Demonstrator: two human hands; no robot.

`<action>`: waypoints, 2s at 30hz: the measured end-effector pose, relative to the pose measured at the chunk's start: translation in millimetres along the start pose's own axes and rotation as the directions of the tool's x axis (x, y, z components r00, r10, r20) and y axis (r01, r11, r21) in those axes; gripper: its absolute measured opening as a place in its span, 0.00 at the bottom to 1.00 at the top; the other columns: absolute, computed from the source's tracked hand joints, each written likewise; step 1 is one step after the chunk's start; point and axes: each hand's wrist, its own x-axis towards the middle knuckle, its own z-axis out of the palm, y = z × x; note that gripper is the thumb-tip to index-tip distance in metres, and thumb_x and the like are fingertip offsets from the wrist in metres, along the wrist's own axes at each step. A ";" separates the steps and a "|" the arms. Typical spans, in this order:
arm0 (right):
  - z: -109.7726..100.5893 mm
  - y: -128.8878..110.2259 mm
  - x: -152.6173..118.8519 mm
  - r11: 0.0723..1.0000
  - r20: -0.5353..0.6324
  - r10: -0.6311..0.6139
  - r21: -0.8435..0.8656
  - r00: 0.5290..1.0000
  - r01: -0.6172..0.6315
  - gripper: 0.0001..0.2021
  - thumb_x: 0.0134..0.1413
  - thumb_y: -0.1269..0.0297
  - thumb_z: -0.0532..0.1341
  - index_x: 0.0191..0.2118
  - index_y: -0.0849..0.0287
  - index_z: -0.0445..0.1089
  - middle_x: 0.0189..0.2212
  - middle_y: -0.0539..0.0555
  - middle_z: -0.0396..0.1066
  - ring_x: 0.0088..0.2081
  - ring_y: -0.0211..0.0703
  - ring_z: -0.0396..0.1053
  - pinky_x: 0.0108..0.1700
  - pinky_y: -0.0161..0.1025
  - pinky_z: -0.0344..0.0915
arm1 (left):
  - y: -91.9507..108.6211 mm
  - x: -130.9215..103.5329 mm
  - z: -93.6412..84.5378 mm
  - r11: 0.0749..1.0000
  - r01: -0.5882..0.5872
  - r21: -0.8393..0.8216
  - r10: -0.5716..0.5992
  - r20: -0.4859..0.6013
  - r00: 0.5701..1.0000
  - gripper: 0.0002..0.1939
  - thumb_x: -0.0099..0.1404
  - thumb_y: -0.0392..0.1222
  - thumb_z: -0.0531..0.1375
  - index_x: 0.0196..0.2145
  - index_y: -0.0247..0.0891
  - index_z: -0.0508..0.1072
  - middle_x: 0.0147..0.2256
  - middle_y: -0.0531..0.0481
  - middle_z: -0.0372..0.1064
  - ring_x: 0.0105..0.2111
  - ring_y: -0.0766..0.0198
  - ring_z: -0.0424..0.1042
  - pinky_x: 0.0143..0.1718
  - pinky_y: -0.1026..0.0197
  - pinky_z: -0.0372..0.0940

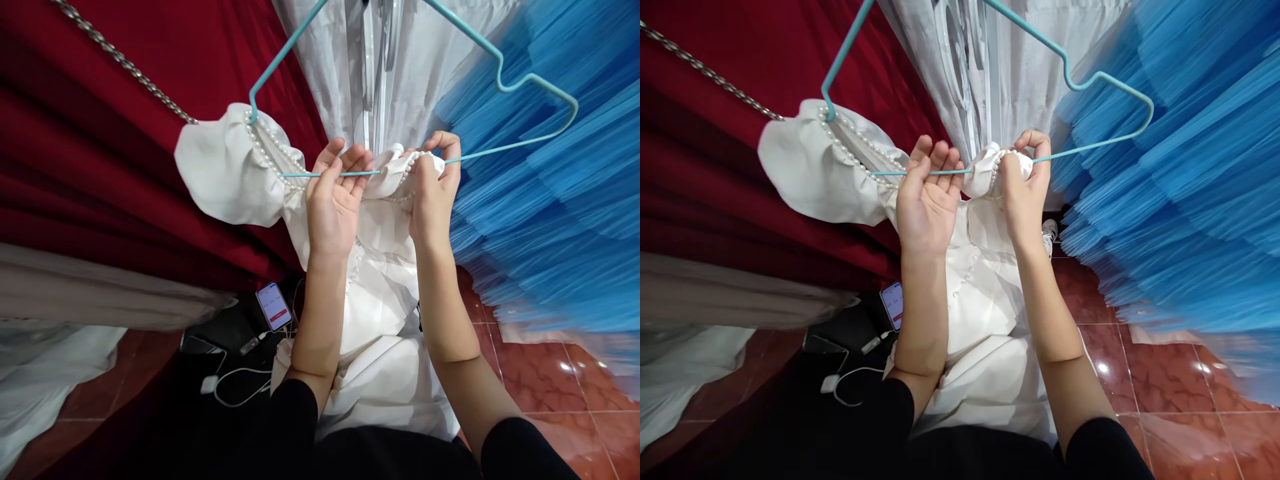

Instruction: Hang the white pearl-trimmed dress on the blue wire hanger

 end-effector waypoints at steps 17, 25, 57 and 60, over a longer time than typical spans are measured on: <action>-99.8 25.0 19.0 0.988 -0.412 -0.127 -0.138 0.902 0.075 0.08 0.46 0.70 0.64 0.23 0.55 0.64 0.23 0.48 0.60 0.25 0.32 0.56 0.30 0.38 0.54 | 20.4 -0.5 -5.4 0.978 -0.156 0.141 0.170 -0.092 0.981 0.06 0.65 0.48 0.52 0.32 0.47 0.58 0.24 0.54 0.30 0.22 0.60 0.47 0.40 0.54 0.61; -94.6 -39.4 58.9 0.845 -0.357 -0.481 -0.432 0.801 0.315 0.12 0.48 0.70 0.59 0.21 0.54 0.55 0.24 0.46 0.55 0.29 0.32 0.53 0.37 0.41 0.56 | 17.0 0.9 1.3 0.979 -0.196 0.060 0.201 -0.098 0.975 0.04 0.65 0.44 0.50 0.32 0.46 0.56 0.23 0.55 0.29 0.20 0.61 0.42 0.35 0.55 0.58; -36.4 -61.4 -18.2 0.888 -0.055 -0.415 -0.244 0.908 0.391 0.13 0.60 0.62 0.61 0.25 0.59 0.65 0.24 0.50 0.60 0.30 0.32 0.61 0.35 0.36 0.57 | 17.8 -1.3 7.3 0.966 -0.214 -0.148 0.188 -0.171 0.967 0.12 0.70 0.33 0.47 0.30 0.42 0.64 0.18 0.58 0.37 0.17 0.65 0.48 0.31 0.61 0.65; -22.8 -46.2 -41.2 0.994 0.328 0.067 -0.108 0.942 -0.033 0.19 0.61 0.53 0.59 0.23 0.60 0.65 0.20 0.48 0.63 0.23 0.30 0.59 0.28 0.34 0.54 | 17.0 -2.5 9.5 0.972 -0.201 -0.119 0.176 -0.191 0.966 0.11 0.70 0.34 0.47 0.31 0.43 0.63 0.18 0.58 0.37 0.17 0.65 0.48 0.32 0.61 0.65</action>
